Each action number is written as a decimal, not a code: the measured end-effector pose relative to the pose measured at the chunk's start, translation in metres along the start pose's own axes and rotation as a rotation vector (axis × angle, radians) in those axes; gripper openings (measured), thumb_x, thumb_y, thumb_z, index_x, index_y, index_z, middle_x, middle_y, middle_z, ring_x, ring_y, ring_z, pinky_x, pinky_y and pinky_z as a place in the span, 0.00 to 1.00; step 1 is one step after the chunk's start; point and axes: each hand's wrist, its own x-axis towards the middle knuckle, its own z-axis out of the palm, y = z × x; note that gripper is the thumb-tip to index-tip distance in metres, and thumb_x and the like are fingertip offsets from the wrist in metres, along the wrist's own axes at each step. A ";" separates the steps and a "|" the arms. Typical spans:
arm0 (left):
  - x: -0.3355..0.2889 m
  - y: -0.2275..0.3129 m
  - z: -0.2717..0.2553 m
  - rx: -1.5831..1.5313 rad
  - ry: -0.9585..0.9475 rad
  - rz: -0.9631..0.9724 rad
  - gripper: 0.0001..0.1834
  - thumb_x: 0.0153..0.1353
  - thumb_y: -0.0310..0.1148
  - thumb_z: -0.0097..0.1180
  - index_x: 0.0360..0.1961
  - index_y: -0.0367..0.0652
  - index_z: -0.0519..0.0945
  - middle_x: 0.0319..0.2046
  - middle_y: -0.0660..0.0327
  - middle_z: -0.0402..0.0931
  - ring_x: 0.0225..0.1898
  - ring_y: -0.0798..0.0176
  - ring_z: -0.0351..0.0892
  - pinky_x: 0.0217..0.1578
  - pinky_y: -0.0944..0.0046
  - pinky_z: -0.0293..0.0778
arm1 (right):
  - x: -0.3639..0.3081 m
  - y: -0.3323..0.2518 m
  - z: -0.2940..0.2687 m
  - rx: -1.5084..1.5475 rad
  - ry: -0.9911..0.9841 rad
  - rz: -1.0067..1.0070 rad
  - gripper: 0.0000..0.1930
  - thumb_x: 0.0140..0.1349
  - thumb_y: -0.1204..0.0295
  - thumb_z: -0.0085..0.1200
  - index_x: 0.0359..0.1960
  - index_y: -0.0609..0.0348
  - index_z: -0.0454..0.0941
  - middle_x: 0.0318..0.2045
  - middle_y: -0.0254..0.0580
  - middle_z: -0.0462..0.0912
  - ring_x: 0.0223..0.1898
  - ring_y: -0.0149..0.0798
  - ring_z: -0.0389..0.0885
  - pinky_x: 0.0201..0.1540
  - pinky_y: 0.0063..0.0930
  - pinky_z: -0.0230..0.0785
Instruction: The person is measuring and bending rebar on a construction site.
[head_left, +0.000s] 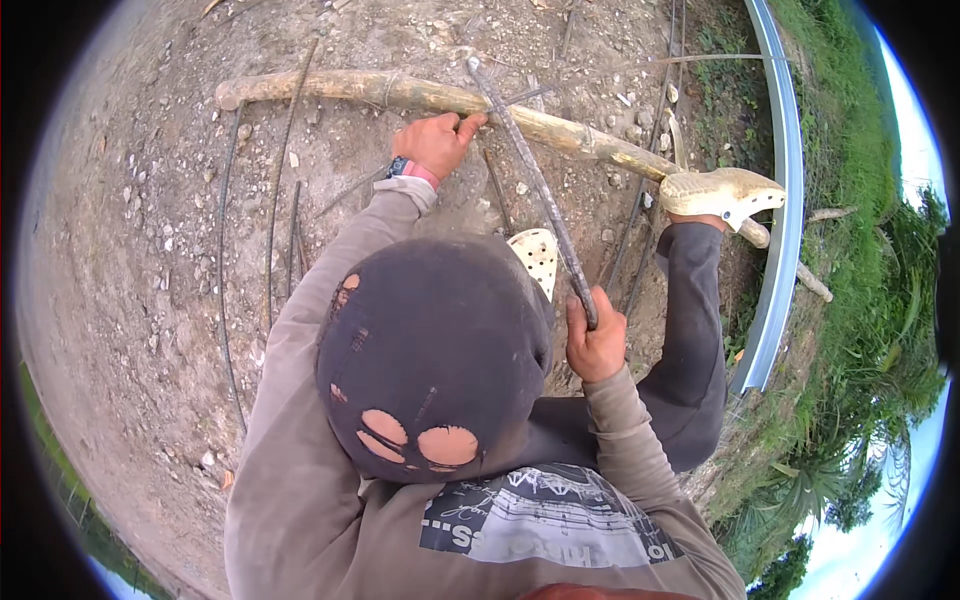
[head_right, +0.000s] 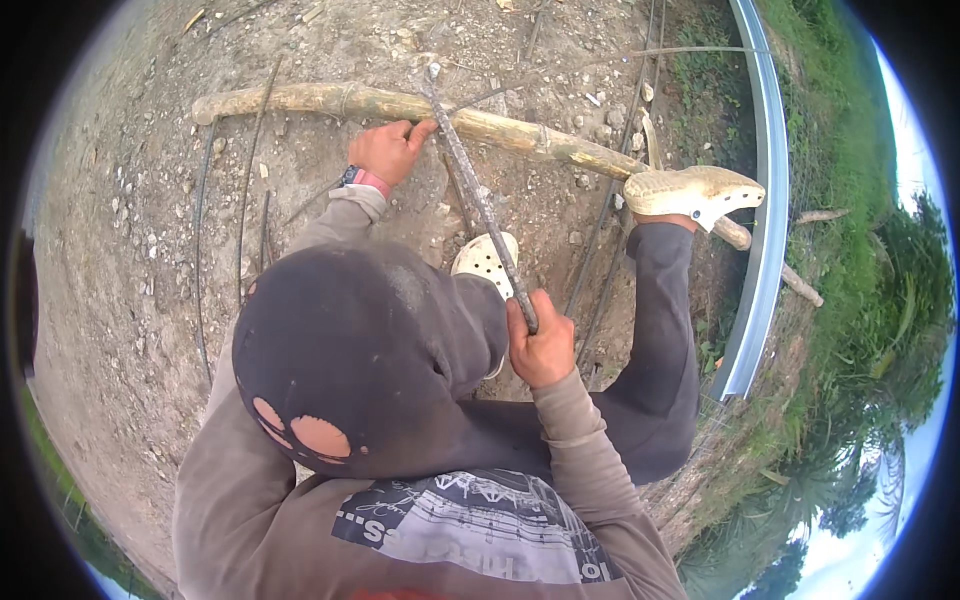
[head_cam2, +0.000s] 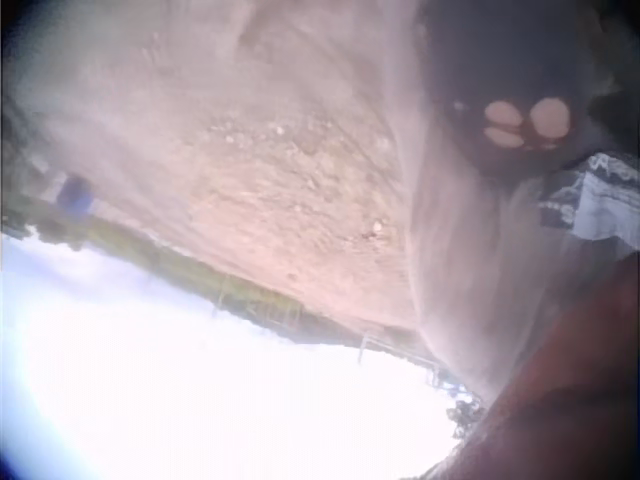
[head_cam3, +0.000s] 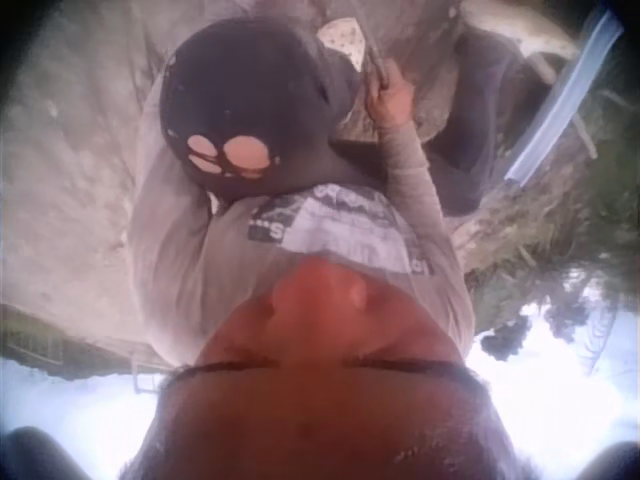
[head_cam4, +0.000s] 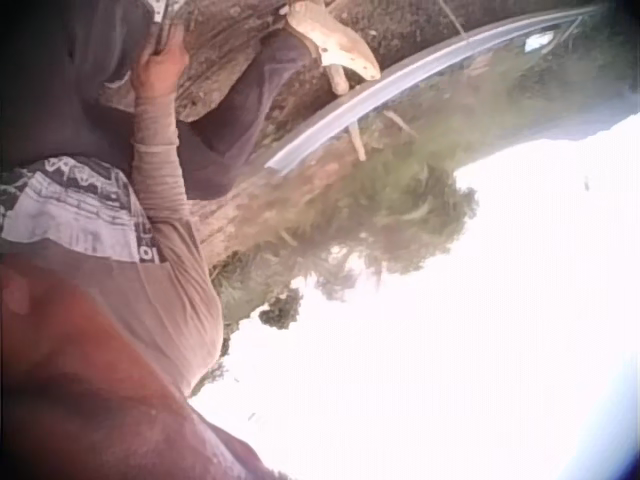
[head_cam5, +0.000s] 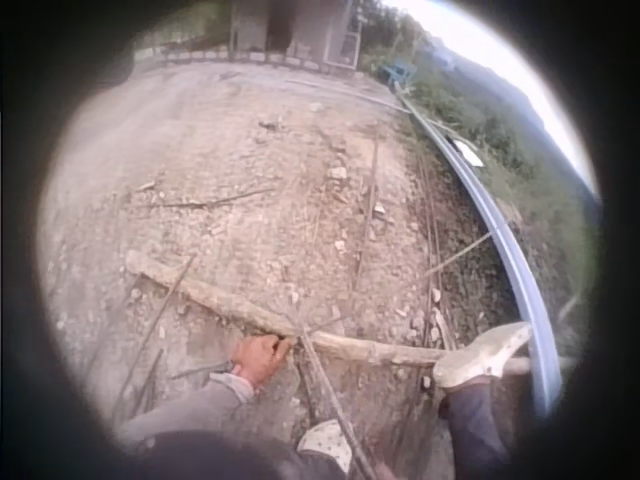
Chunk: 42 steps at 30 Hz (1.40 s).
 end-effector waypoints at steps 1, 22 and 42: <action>-0.002 0.000 -0.006 0.010 0.000 -0.011 0.32 0.57 0.65 0.40 0.20 0.47 0.78 0.21 0.51 0.77 0.26 0.44 0.77 0.26 0.48 0.71 | -0.002 -0.003 -0.003 0.007 -0.012 -0.003 0.09 0.59 0.68 0.52 0.31 0.60 0.70 0.19 0.56 0.75 0.24 0.60 0.76 0.24 0.43 0.67; 0.005 0.013 0.022 -0.034 0.031 0.067 0.29 0.57 0.63 0.43 0.20 0.48 0.78 0.20 0.52 0.77 0.25 0.45 0.77 0.26 0.49 0.71 | 0.130 -0.012 0.049 -0.083 0.061 -0.036 0.14 0.61 0.60 0.49 0.34 0.60 0.72 0.23 0.62 0.75 0.30 0.65 0.74 0.31 0.49 0.66; 0.009 -0.003 0.020 -0.019 0.037 0.032 0.30 0.56 0.64 0.43 0.20 0.48 0.78 0.20 0.53 0.77 0.25 0.45 0.77 0.24 0.49 0.70 | 0.092 -0.005 0.047 -0.064 0.024 -0.055 0.11 0.60 0.65 0.51 0.30 0.61 0.69 0.20 0.57 0.75 0.26 0.63 0.75 0.27 0.46 0.66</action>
